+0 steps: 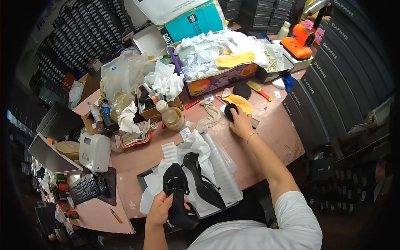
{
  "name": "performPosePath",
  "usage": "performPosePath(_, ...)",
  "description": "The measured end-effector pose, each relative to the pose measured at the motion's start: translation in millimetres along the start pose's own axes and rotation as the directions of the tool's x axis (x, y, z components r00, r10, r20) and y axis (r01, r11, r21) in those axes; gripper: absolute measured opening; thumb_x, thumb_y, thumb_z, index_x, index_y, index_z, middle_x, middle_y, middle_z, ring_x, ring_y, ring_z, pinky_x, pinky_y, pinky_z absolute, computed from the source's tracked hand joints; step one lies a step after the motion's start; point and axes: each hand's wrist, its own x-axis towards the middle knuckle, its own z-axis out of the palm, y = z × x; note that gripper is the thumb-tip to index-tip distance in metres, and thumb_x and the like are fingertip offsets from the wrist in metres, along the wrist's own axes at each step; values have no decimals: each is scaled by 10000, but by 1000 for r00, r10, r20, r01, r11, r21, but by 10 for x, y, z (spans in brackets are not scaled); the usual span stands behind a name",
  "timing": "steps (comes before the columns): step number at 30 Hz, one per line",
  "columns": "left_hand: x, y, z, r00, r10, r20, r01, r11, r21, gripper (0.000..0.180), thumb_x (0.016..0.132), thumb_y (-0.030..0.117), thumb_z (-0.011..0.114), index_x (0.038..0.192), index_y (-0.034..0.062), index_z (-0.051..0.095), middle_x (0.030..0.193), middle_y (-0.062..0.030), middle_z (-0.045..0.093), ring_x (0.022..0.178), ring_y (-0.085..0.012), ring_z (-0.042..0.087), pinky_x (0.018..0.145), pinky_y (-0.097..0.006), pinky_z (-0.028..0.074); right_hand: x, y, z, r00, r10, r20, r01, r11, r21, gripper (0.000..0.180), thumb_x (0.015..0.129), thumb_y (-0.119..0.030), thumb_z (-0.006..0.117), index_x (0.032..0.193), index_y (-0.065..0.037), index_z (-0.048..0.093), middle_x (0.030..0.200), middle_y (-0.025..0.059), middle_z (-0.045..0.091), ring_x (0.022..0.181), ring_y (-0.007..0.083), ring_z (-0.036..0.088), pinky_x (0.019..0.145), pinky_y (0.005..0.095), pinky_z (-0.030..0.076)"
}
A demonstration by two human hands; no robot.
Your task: Inspecting and packaging pairs of high-heeled shoes into boxes with protective tissue paper.
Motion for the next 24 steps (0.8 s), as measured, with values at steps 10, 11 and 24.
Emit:
performPosePath(10, 315, 113, -8, 998, -15, -67, 29, 976, 216, 317, 901, -12, 506, 1215, -16, 461, 995, -102, 631, 835, -171, 641, 768, -305, 530, 886, 714, -50, 978, -8, -208, -9, 997, -81, 438, 790, -144, 575, 1221, -68, 568, 1247, 208, 516, 1095, 372, 530, 891, 477, 450)
performPosePath(11, 302, 136, -2, 998, -21, -67, 36, 971, 235, 329, 898, -7, 518, 1221, -15, 454, 995, -99, 631, 841, -165, 638, 769, -302, 526, 821, 534, -147, 949, -56, -311, 93, 990, 106, 409, 804, -90, 547, 1209, -37, 569, 1218, 208, 519, 1086, 375, 529, 906, 455, 446)
performPosePath(24, -343, -58, 339, 957, 273, 94, -271, 741, 615, 281, 845, 25, 617, 1116, 14, 549, 902, -24, 617, 817, -70, 563, 706, -255, 481, -1417, -1530, -1481, 408, -835, -368, 908, 329, 260, 405, 759, -169, 588, 1157, -101, 625, 972, 15, 535, 849, 157, 545, 713, 302, 391)
